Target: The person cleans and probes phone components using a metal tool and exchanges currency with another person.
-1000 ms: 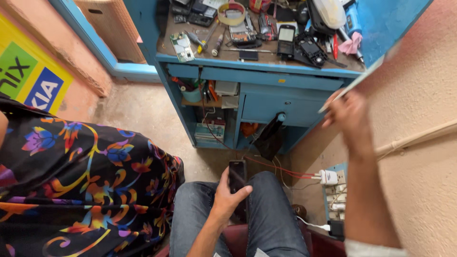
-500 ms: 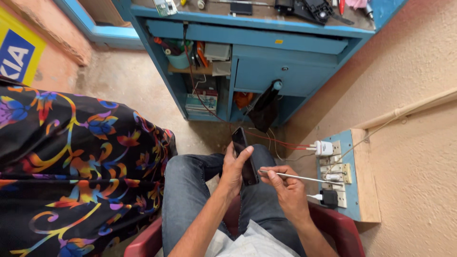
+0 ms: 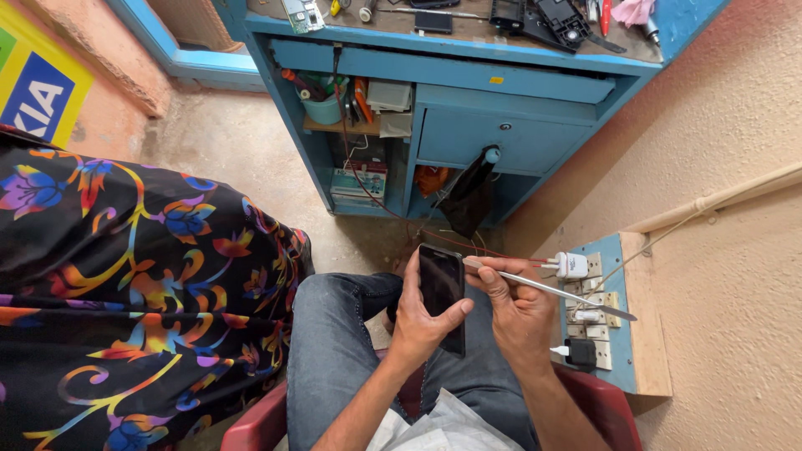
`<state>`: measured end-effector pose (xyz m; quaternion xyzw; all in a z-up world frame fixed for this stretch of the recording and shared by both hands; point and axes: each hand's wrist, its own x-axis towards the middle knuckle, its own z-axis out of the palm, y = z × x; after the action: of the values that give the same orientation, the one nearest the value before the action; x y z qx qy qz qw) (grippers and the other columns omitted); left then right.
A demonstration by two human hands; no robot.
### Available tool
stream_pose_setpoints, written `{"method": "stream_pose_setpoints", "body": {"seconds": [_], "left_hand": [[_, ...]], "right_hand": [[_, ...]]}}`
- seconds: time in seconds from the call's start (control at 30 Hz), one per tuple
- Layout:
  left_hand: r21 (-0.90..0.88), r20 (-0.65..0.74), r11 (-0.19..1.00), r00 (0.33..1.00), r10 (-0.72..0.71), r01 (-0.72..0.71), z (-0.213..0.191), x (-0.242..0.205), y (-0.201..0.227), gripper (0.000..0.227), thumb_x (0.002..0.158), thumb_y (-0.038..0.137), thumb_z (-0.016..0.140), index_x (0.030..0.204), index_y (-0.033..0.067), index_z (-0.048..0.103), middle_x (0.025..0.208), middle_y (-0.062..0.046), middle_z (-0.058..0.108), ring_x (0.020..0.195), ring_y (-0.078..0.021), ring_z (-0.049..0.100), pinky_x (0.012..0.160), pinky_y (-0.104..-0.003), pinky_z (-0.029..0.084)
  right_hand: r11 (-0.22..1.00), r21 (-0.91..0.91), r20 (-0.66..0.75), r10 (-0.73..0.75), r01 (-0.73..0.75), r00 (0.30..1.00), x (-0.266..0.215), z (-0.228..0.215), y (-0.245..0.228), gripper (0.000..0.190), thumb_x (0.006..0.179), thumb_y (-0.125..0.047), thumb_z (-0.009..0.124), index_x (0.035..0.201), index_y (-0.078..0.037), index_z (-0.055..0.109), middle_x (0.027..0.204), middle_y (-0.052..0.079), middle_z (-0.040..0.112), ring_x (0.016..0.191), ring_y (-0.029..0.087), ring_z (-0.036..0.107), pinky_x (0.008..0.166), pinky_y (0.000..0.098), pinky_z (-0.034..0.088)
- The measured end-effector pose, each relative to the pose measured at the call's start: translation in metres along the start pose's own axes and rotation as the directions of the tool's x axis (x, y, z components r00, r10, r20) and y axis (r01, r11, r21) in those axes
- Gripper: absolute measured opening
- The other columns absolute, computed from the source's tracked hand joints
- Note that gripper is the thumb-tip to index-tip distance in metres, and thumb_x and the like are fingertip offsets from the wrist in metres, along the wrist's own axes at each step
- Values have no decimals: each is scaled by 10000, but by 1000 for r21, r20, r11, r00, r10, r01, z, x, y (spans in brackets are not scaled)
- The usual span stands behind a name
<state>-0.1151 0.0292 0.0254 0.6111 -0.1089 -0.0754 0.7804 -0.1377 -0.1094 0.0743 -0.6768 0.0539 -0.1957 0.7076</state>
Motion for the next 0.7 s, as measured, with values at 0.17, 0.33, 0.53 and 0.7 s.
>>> {"method": "stream_pose_setpoints", "body": {"seconds": [0.17,0.33,0.53,0.7], "left_hand": [[94,10,995,1000,-19,18,-2,2,10,1040,788,281,873,1587,17,262,1460,-186,534,1372,-275,551,1151,-386,455],[169,-59,985,997,49,-39,0,-1,19,1012,774,264,899,1557,11,310,1433,-174,572,1339,-260,577,1136,-372,456],[137,-131,991,991,20,-2,3,-4,22,968,753,245,906,1509,13,349,1325,-136,646,1237,-218,627,1091,-338,477],[75,-139,997,990,-7,17,8,-5,20,928,767,245,899,1493,10,371,1304,-134,655,1200,-207,638,1065,-325,497]], "right_hand": [[1000,-24,0,-20,20,1000,-1,-1,-2,178,1005,-101,650,1112,40,665,1090,146,759,997,188,752,898,314,651],[989,-141,-49,-56,49,997,-8,6,-6,138,1004,-64,637,1108,26,651,1084,124,758,982,173,748,894,291,641],[957,-283,-39,-82,68,996,-10,13,-20,124,1007,-80,643,1082,15,667,1049,107,772,946,158,767,837,255,632],[891,-455,-57,-17,-10,998,-8,15,-32,141,983,-116,668,1004,10,728,926,78,791,837,132,780,695,228,613]]}}
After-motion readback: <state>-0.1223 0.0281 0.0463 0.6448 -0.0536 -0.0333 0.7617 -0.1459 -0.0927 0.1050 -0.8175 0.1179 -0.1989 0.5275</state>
